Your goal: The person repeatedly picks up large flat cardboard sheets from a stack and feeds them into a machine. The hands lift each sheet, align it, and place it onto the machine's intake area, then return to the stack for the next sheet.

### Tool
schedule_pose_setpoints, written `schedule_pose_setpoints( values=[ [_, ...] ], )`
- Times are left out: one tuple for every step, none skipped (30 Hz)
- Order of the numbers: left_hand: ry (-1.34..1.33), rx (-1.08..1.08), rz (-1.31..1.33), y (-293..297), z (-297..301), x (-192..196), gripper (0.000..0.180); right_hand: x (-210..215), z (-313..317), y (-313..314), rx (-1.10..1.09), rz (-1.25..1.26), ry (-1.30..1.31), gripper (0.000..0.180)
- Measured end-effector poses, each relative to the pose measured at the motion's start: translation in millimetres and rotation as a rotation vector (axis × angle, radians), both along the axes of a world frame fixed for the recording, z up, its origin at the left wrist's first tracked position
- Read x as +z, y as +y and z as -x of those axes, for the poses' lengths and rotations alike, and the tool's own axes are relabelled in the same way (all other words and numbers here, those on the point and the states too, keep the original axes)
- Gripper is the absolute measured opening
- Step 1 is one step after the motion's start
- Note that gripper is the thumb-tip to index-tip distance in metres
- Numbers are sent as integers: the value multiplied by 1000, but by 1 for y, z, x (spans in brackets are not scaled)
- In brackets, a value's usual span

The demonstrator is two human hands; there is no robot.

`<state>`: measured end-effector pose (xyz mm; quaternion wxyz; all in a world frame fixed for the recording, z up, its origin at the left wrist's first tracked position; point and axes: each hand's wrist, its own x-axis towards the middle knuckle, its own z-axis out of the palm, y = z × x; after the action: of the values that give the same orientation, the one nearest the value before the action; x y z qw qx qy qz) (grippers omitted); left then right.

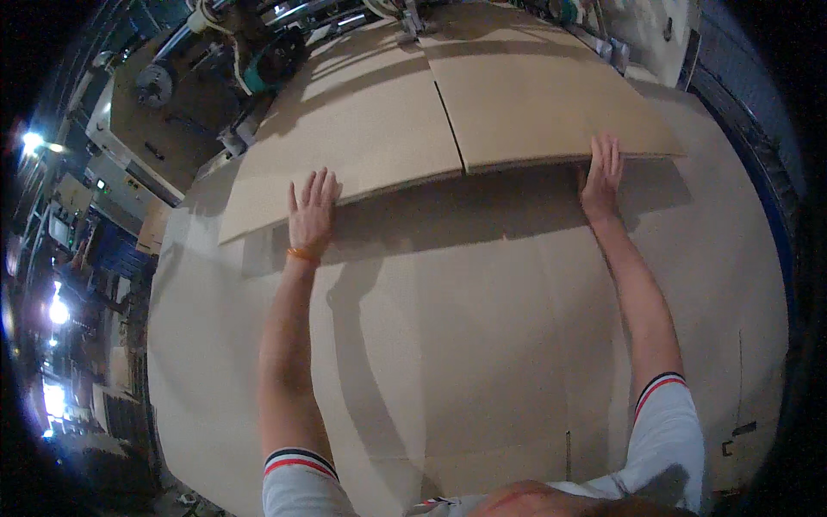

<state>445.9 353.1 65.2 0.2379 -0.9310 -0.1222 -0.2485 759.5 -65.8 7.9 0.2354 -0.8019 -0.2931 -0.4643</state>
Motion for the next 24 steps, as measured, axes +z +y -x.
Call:
schedule_pose_setpoints(
  values=[
    [-36,6,14,-16,7,1,53,2,16,-2,34,60,95,59],
    [-32,-6,35,-24,21,-9,57,-2,36,-2,72,122,191,64],
    [-44,-98,65,-37,41,-23,65,-6,53,-3,113,189,289,70],
    [36,-113,166,-55,64,-41,64,-6,70,-8,75,208,334,69],
    [76,-126,313,-98,87,-45,62,-6,81,-20,23,228,377,67],
    [-13,-182,384,-122,121,-60,58,-3,91,-24,5,255,435,67],
    [40,-84,454,-159,150,-62,52,-7,98,-35,-38,281,501,66],
    [-17,-5,549,-187,186,-72,41,-10,108,-37,-56,302,566,66],
    [-63,88,646,-229,219,-47,42,-15,118,-41,-14,277,599,64],
    [-135,156,709,-258,258,-48,43,-18,130,-43,41,256,631,63],
    [-218,221,777,-281,292,-55,44,-19,139,-47,93,242,652,62],
    [-233,262,765,-295,325,-65,45,-22,152,-49,82,273,672,61],
    [-256,312,762,-309,355,-80,45,-24,163,-55,76,317,684,60],
    [-277,384,760,-323,383,-89,46,-29,174,-61,88,301,677,58],
    [-291,400,730,-327,402,-85,47,-34,185,-70,108,291,676,56],
    [-302,418,703,-326,415,-75,49,-40,191,-81,118,272,672,53],
    [-320,502,686,-323,427,-63,52,-41,207,-87,132,256,672,51],
    [-334,582,669,-319,438,-50,55,-44,226,-93,177,246,668,48],
    [-431,614,704,-314,439,-34,57,-38,242,-110,194,222,659,46],
    [-536,664,722,-315,448,-19,60,-34,262,-112,216,240,689,45],
    [-620,698,757,-315,462,-18,62,-32,286,-113,231,251,717,43],
    [-701,718,791,-312,475,-24,65,-29,308,-119,279,251,706,42],
    [-725,768,777,-310,488,-35,68,-30,330,-129,316,252,701,41],
    [-746,808,766,-304,497,-47,72,-34,349,-143,358,217,709,40]
  ],
)
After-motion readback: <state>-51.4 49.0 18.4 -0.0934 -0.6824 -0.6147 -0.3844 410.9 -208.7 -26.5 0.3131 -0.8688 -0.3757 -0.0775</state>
